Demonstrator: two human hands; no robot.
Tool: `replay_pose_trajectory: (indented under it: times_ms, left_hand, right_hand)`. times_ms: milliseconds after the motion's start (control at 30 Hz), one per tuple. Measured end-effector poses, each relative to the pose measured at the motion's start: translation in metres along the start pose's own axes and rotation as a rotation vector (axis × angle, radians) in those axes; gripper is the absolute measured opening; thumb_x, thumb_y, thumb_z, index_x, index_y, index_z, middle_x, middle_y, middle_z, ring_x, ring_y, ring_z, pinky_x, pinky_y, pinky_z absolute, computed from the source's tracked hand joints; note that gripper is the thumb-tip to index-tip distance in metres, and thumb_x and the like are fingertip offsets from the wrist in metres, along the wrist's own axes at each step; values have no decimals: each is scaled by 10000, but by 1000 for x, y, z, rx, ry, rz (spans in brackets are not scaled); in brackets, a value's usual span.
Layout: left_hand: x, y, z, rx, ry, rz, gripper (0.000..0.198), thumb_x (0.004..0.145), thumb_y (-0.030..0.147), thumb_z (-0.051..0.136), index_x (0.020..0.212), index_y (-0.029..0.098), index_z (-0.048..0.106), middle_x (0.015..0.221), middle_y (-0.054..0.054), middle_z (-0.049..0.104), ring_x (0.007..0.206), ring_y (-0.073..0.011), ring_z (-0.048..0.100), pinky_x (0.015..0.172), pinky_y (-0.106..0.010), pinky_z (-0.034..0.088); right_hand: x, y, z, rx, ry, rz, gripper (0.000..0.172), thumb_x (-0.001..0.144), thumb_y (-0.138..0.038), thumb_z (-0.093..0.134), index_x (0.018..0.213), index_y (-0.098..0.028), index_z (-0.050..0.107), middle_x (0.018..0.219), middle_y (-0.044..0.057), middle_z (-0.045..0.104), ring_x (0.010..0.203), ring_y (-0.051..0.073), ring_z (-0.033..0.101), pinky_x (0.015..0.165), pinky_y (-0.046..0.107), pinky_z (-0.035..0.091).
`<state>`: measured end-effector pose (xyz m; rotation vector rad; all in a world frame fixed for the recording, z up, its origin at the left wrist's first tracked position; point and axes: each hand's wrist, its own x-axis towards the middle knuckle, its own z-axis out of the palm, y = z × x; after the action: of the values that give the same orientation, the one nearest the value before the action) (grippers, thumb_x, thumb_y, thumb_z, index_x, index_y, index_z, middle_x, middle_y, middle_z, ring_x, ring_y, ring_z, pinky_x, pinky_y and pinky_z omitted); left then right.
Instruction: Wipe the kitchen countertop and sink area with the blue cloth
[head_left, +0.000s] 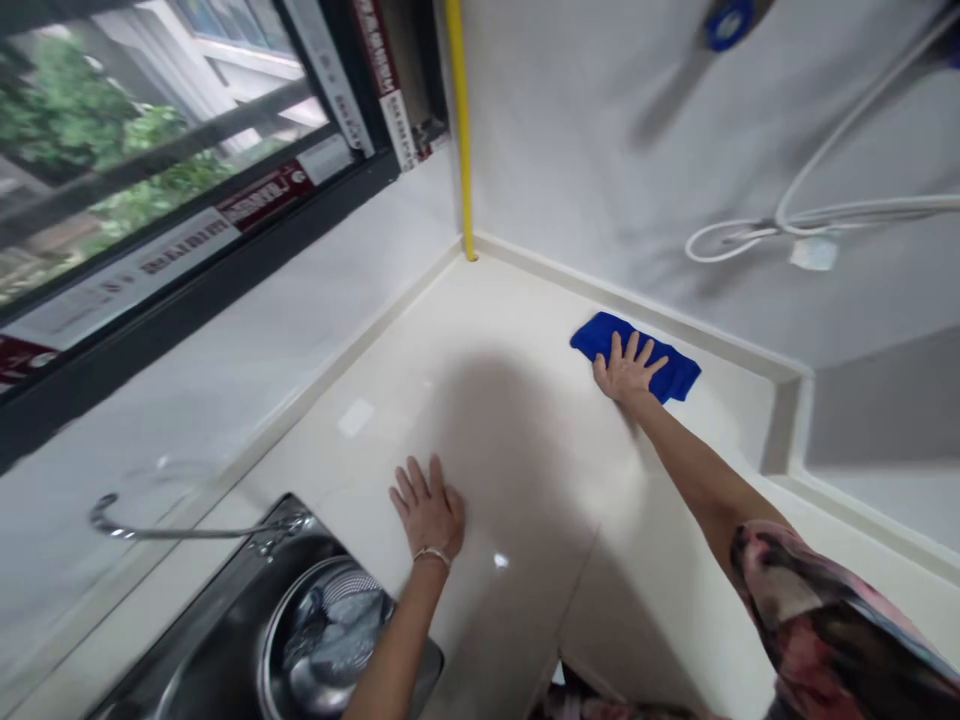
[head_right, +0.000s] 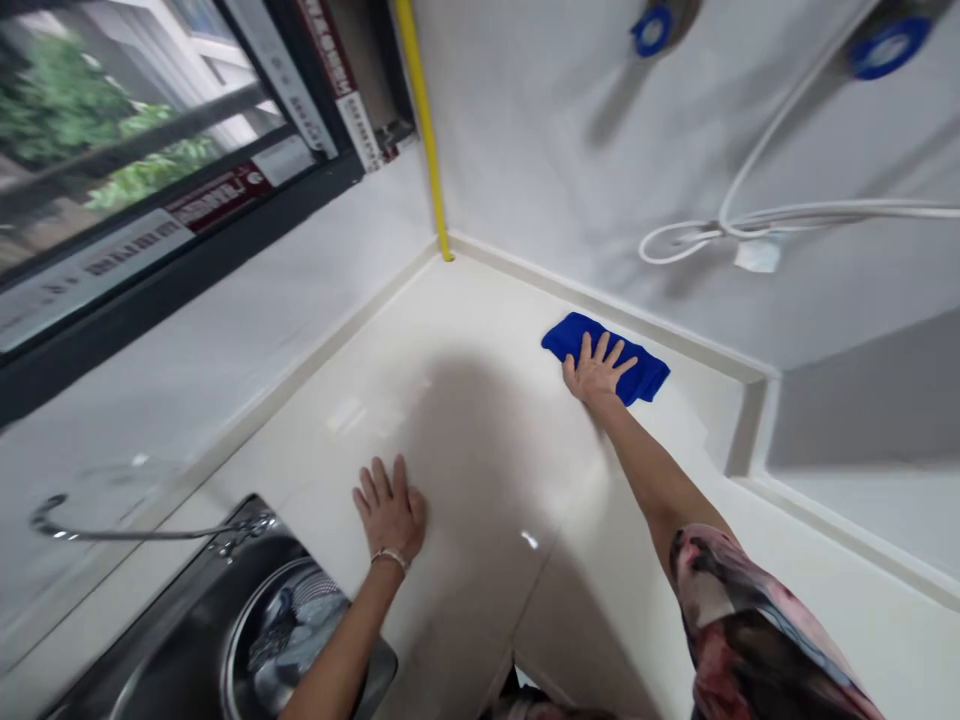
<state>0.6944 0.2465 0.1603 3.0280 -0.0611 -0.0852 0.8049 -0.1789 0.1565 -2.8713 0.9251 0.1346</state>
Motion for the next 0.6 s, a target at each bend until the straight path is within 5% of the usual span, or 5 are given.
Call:
replay_pose_trajectory:
  times_ms: [400,600]
  left_hand:
    - [-10,-4,7,-60,-7,27,687,956,234,503,1629,182,375,1763,-152,121,1612,-430,-27,1272,-710,151]
    - [-15,-4,21,-262,14,64,794,920,229,558,1665,187,286,1765,-160,2,1590,-488,-84,1226,-815,95]
  right_hand:
    - [-26,-260,31,61,43,-437,739,1044,-534,284,1679,-162,214,1736,220,93,1561,539,13,1099,877,-35]
    - [-85,-359,55,187,55,-687,743,1039,-502,405,1642,-79,302,1722,237,142,1543,546,-8,1113,838,-98]
